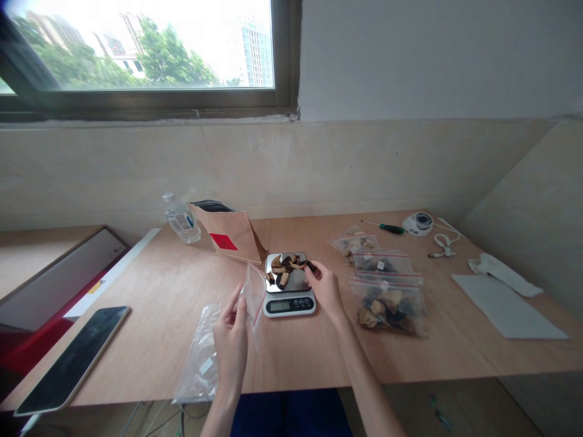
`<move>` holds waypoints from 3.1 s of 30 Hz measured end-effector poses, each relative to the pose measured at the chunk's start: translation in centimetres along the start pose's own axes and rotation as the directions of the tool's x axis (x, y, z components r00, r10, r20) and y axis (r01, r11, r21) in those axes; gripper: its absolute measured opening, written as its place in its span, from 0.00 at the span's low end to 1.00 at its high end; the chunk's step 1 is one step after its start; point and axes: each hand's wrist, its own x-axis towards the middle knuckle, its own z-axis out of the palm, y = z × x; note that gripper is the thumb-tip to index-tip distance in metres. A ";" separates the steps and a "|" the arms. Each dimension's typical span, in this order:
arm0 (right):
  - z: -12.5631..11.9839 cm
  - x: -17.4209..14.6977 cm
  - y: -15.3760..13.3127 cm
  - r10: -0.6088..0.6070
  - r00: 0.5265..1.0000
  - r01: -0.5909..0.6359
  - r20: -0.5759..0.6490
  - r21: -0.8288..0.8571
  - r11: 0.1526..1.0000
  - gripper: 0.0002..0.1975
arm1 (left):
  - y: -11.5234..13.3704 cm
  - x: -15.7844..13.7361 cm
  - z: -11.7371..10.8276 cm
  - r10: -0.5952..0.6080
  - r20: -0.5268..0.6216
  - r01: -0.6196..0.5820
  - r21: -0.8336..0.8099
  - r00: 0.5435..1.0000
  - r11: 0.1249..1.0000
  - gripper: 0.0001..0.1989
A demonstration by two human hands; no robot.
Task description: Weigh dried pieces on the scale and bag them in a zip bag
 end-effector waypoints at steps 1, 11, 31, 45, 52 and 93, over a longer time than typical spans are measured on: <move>0.1 -0.3 -1.0 0.034 0.999 -0.037 0.034 0.097 0.995 0.21 | 0.0 -0.1 0.1 -0.025 -0.008 0.025 -0.002 1.000 1.000 0.22; 2.3 -2.7 -8.3 0.116 0.914 -0.151 0.390 0.062 0.987 0.12 | -0.1 -0.6 1.0 0.137 -0.035 -0.131 0.141 0.990 0.981 0.21; 6.2 -5.9 -9.4 -0.287 0.930 0.342 0.228 -0.253 0.905 0.12 | 0.2 -0.3 -0.8 -0.131 -0.137 0.142 0.076 0.982 0.987 0.19; 8.7 -2.9 -1.2 -0.225 0.962 0.259 0.157 -0.787 0.560 0.20 | 1.0 0.0 -1.2 -0.178 -0.166 0.172 -0.049 0.970 0.984 0.17; 7.0 -2.2 0.1 -0.359 0.908 0.404 0.215 -0.677 0.615 0.14 | 0.5 -0.1 -1.4 -0.155 -0.138 0.149 -0.054 0.978 0.987 0.17; 2.8 1.4 0.9 -0.086 0.995 0.083 -0.051 -0.060 0.995 0.17 | 0.0 -0.1 -1.1 -0.124 -0.107 0.124 -0.010 0.986 0.992 0.16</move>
